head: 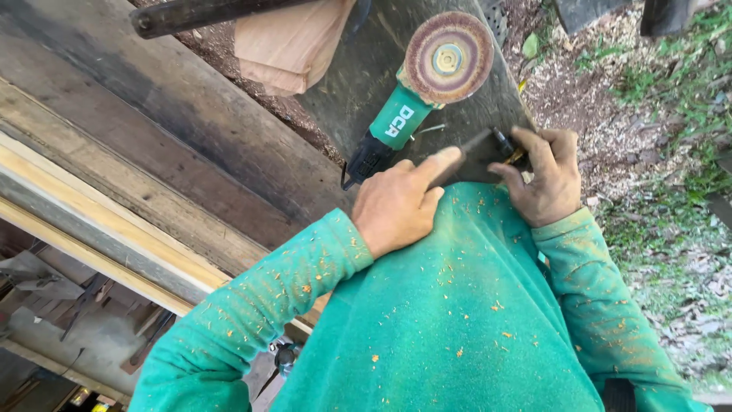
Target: The person uses a wrench to tighten a bolt on a teal and yellow electric router placed on a wooden workbench. They then remove the wrench and handle a small black cylindrical object, possibly a router bit, before moving to a green angle grinder and using a screwdriver on it.
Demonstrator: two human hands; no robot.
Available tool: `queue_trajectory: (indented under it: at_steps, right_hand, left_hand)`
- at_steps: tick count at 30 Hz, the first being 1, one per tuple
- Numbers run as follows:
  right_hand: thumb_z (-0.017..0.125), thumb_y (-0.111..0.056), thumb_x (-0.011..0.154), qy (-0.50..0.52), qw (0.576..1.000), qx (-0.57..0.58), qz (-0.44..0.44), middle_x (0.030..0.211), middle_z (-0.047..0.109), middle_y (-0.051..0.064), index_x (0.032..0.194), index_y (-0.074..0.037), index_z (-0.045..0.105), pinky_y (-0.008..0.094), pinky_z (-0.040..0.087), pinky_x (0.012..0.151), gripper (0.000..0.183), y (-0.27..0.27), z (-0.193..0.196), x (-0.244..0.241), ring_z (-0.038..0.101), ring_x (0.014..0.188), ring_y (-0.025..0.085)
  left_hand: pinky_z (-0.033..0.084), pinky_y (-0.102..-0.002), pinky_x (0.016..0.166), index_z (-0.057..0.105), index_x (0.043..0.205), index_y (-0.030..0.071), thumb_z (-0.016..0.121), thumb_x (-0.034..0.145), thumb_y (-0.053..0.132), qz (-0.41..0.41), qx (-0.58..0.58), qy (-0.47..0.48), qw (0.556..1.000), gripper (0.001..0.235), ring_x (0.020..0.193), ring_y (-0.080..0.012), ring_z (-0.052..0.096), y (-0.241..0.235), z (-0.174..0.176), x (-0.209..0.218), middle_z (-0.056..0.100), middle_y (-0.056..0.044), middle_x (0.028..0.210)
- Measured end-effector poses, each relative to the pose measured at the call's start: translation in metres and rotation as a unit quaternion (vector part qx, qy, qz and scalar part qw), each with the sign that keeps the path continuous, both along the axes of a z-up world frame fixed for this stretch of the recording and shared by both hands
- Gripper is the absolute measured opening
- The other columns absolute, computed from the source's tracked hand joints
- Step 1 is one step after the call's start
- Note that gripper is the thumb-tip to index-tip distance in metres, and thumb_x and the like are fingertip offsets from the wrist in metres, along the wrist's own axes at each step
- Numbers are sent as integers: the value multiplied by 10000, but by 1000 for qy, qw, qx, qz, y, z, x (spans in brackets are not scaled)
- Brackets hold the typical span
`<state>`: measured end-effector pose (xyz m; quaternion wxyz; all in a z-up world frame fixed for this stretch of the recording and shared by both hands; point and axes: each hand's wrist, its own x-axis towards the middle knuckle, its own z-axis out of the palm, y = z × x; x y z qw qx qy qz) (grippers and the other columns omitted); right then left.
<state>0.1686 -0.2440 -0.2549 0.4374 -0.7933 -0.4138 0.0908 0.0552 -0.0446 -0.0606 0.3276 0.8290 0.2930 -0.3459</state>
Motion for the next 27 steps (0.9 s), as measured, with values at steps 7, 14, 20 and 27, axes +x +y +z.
queue_trajectory:
  at_steps: [7, 14, 20, 27]
  right_hand:
    - [887, -290, 919, -16, 999, -13, 34, 1169, 512, 106, 1366, -97, 716, 411, 609, 709, 517, -2, 0, 11, 681, 909, 302]
    - [763, -177, 988, 356, 928, 111, 1, 1178, 594, 195, 1346, 45, 628, 365, 616, 708, 442, -14, 0, 1, 702, 913, 285]
    - [667, -174, 952, 657, 729, 189, 2, 1213, 638, 204, 1384, 59, 507, 363, 700, 599, 516, -18, 19, -8, 768, 793, 288]
    - [657, -92, 913, 578, 795, 177, 50, 980, 650, 259, 1257, 138, 563, 385, 650, 611, 425, -21, 12, -10, 743, 769, 295]
  left_hand:
    - [523, -561, 1010, 468, 1489, 325, 570, 923, 427, 155, -97, 9, 983, 584, 1180, -463, 661, -6, -16, -18, 711, -200, 1262]
    - [528, -578, 981, 522, 1415, 226, 620, 897, 386, 194, -124, -37, 973, 552, 1160, -496, 658, -7, -14, -18, 703, -249, 1226]
    - [518, -608, 928, 473, 1274, 165, 673, 855, 272, 187, -112, -131, 967, 476, 1121, -532, 643, -20, -49, 0, 625, -267, 1202]
    - [543, -582, 907, 452, 1270, 231, 723, 845, 252, 187, -117, -200, 955, 505, 1071, -500, 704, -28, -54, 24, 729, -231, 1079]
